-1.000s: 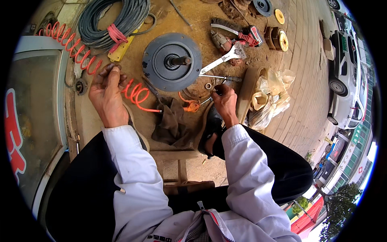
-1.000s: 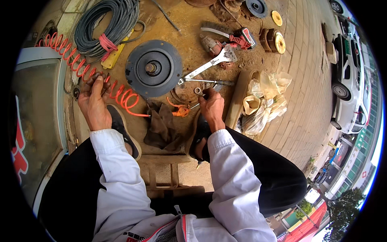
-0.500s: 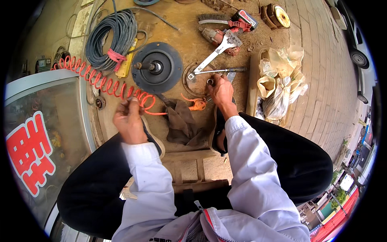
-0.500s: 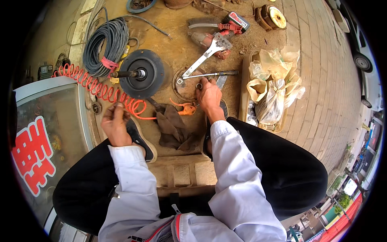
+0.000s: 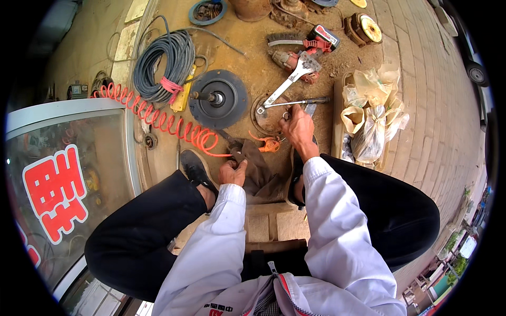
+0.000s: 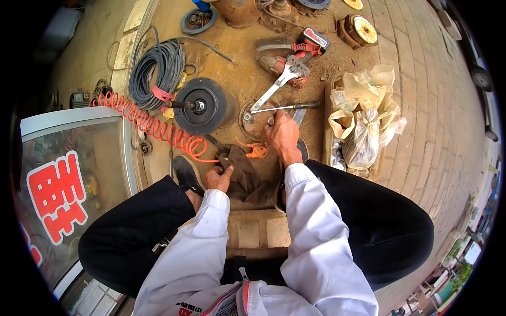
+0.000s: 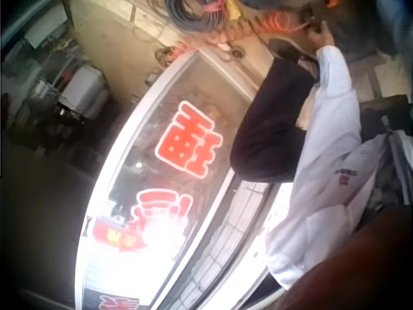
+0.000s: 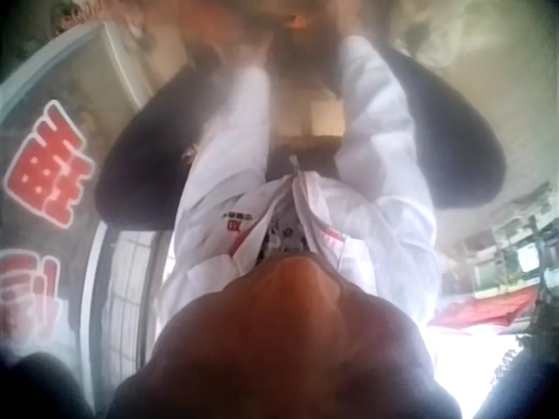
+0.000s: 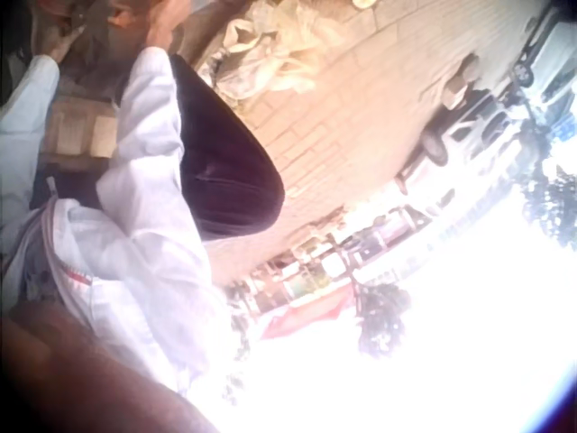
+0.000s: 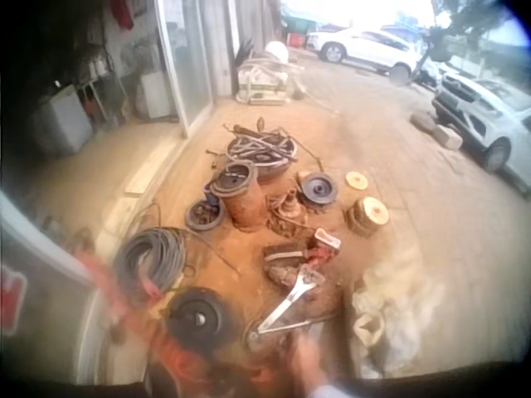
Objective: The person sits cross-legged on the ground and assembles a mechanical component, likely a motor or pump. They insert a small ring, attach a shaft, and use a wrench and an air tool to tighten the assembly.
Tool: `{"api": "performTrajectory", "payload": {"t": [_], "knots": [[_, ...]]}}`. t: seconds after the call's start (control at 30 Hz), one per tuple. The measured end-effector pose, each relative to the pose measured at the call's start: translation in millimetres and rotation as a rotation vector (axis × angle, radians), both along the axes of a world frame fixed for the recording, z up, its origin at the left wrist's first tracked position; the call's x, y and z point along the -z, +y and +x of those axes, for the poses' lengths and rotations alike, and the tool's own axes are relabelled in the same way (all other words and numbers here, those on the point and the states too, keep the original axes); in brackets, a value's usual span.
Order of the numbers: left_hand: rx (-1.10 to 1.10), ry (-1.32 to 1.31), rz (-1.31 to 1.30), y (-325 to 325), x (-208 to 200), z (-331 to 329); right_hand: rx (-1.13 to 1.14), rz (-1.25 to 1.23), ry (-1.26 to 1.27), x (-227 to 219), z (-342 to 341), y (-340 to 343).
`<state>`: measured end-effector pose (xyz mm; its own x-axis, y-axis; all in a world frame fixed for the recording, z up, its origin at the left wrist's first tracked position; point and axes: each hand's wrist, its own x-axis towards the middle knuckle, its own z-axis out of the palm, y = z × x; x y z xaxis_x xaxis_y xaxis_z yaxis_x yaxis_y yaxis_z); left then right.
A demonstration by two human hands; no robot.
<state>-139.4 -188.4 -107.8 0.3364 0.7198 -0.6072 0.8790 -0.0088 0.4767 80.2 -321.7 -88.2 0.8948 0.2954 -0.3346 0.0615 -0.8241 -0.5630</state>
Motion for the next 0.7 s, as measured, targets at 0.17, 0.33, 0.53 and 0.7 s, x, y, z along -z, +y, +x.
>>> {"api": "performTrajectory", "payload": {"t": [0.17,0.33,0.53,0.7], "knots": [[0.195,-0.181,-0.121,11.7,-27.4,4.0,-0.111,0.082,-0.106,-63.1,5.5,20.2],[0.532,-0.299,-0.239,9.8,-106.5,66.2,-0.300,0.064,-0.283,-165.7,36.4,6.6],[0.530,-0.646,-0.417,23.6,-206.1,60.7,-0.511,0.129,-0.393,-311.1,5.5,12.4],[0.329,-0.980,-0.569,12.1,-281.3,12.8,-0.412,0.431,-0.278,-355.7,-59.0,-13.8]]}}
